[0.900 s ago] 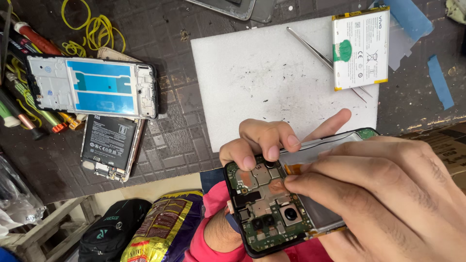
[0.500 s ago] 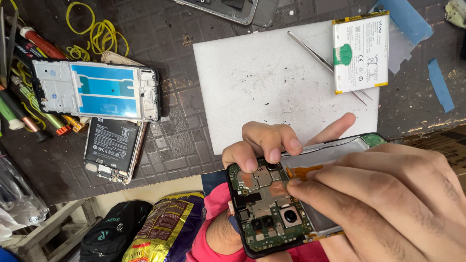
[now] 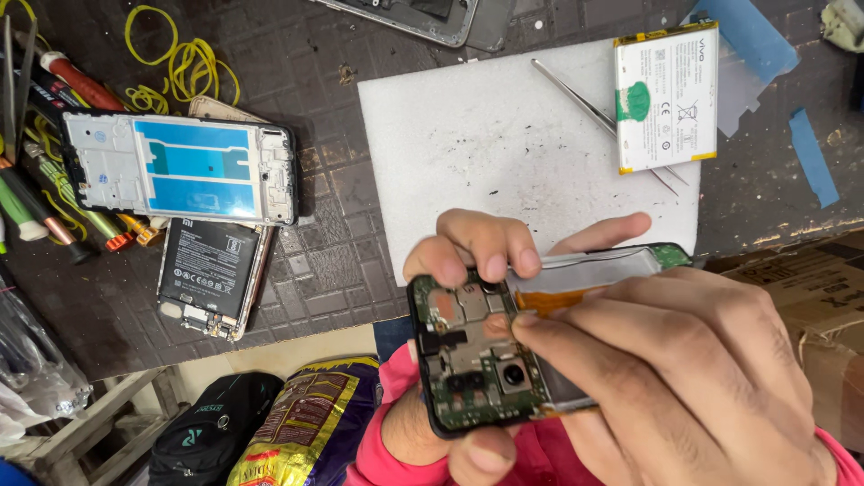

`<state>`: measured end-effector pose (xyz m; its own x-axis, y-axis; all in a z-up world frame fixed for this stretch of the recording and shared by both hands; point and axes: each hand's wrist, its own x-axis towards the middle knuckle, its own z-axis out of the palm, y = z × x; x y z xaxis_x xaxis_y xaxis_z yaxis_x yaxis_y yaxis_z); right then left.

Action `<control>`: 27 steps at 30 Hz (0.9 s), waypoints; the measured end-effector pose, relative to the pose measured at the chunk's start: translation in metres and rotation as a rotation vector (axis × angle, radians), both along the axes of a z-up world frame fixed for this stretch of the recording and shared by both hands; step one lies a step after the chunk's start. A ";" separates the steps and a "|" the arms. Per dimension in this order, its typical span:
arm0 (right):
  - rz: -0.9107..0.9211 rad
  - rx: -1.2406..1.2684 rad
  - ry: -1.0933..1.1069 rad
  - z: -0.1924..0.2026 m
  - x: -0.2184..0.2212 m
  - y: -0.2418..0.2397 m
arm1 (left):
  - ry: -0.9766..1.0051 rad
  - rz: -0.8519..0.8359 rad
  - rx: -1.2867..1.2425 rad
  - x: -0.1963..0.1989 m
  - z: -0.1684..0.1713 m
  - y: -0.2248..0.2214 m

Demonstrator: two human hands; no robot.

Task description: The person reassembles a smartphone by connecting ribbon cables, installing a battery, and applying adhesive to the frame. They use tweezers and a plastic spudger to manipulate small components and secure the battery.

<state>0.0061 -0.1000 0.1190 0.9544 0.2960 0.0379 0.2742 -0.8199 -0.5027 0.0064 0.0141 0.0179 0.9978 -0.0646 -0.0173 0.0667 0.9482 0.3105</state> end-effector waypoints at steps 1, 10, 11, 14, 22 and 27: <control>-0.011 0.031 -0.002 0.000 0.000 -0.001 | 0.019 -0.020 0.034 0.002 0.004 0.003; 0.038 0.098 -0.040 -0.001 0.030 -0.011 | 0.090 -0.159 0.474 0.018 0.022 0.033; 0.067 0.091 -0.082 -0.007 0.034 -0.007 | 0.071 -0.193 0.509 0.018 0.021 0.034; 0.100 0.091 -0.211 -0.022 0.041 0.002 | 0.030 -0.244 0.487 0.021 0.017 0.033; 0.148 0.094 -0.233 -0.033 0.050 -0.002 | -0.002 -0.295 0.433 0.028 0.008 0.037; 0.208 -0.038 -0.287 -0.040 0.050 -0.004 | -0.006 -0.316 0.375 0.027 0.004 0.036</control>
